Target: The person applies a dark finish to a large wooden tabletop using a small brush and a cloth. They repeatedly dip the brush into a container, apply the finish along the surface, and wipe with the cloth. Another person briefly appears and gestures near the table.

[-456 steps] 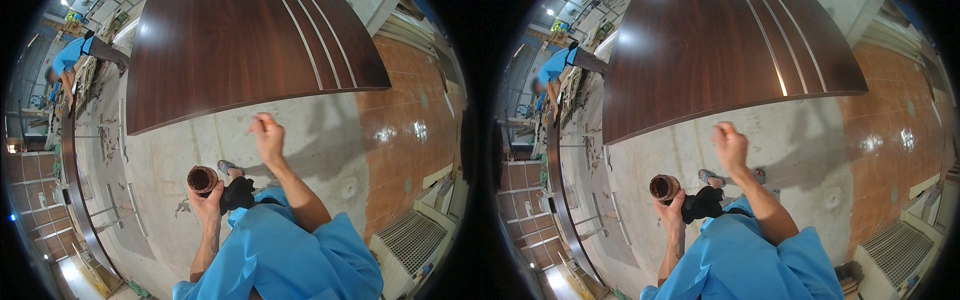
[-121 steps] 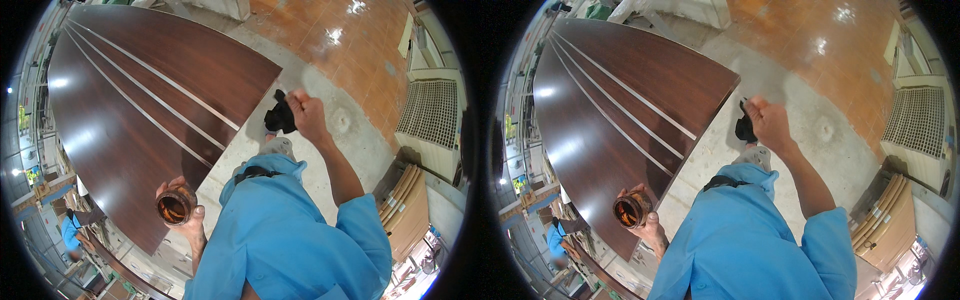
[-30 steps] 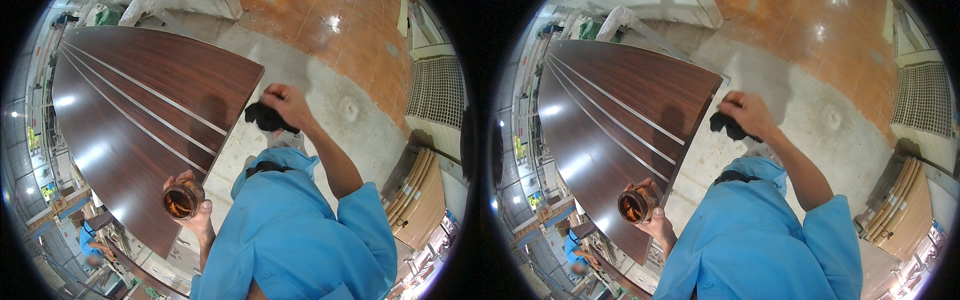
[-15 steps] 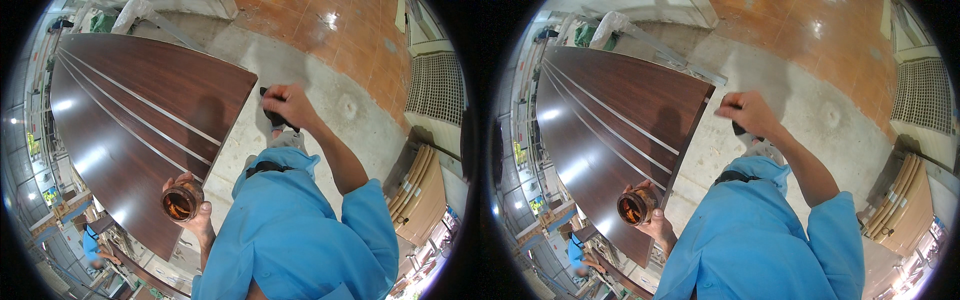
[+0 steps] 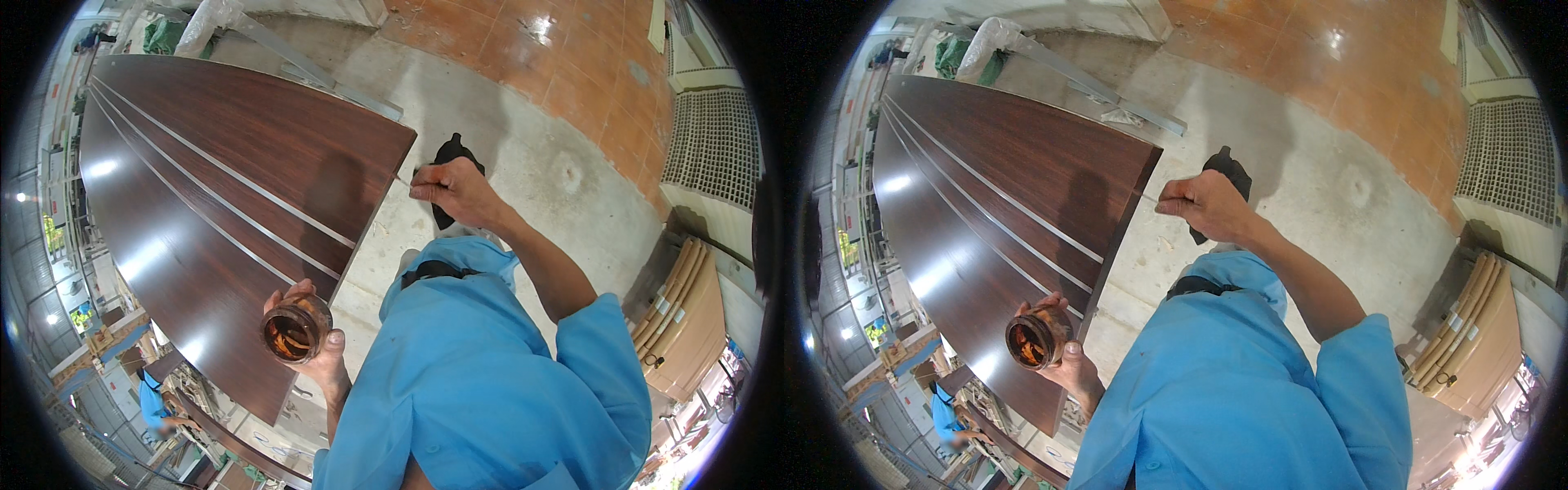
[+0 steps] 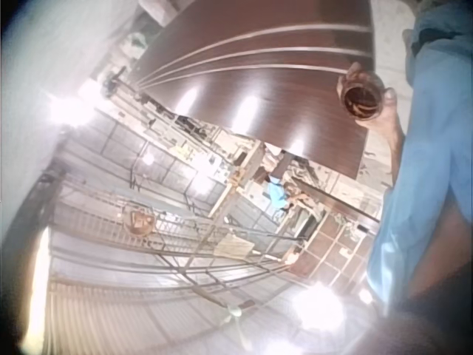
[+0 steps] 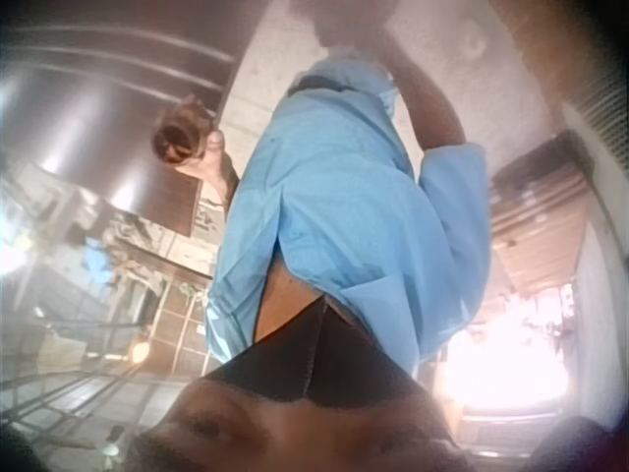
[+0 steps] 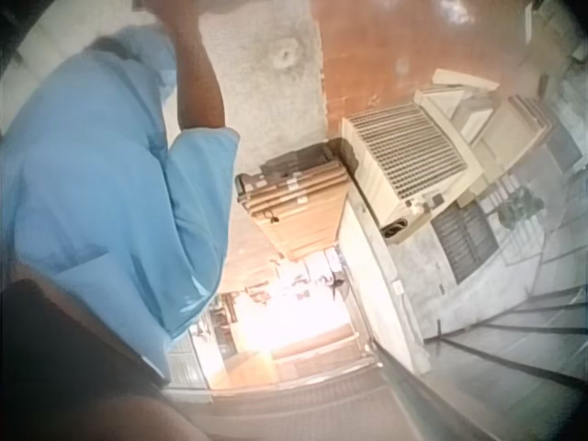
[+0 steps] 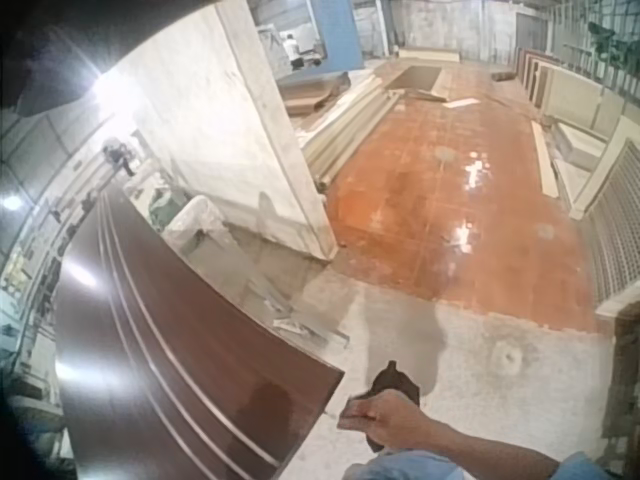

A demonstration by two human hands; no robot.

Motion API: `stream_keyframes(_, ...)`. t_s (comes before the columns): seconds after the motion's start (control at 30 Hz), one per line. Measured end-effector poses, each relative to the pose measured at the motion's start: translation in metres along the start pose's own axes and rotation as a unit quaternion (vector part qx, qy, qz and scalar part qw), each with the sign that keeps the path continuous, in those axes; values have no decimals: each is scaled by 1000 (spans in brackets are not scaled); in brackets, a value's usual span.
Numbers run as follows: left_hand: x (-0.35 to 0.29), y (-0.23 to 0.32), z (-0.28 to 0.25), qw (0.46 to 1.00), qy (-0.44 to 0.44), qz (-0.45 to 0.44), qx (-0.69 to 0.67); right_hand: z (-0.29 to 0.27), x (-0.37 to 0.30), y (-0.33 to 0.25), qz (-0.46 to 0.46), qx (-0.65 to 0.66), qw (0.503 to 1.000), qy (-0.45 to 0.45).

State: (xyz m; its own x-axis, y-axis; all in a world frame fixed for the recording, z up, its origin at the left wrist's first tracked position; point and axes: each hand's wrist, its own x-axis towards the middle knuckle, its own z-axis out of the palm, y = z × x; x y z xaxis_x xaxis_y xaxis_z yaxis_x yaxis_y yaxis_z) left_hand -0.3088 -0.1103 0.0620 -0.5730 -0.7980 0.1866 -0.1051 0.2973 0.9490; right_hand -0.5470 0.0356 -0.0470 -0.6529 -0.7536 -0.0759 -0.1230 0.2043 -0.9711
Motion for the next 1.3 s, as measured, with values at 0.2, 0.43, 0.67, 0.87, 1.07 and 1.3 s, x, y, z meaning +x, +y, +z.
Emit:
stream_keyframes(0.2,-1,0,3,1000,5,0,3,-11,5,5,2,90,991,103)
stream_keyframes(0.43,1,2,10,1000,7,7,-4,-17,6,5,39,33,996,69)
stream_keyframes(0.67,-2,2,9,1000,11,-4,10,-10,0,-2,51,69,996,15)
stream_keyframes(0.87,-7,4,4,999,28,-23,11,3,-10,-11,12,75,996,-35)
stream_keyframes(1.07,-11,6,-9,998,49,-36,11,18,-17,-17,29,107,993,-28)
stream_keyframes(1.3,-18,2,-29,996,85,-13,20,46,-42,-31,35,179,983,-13)
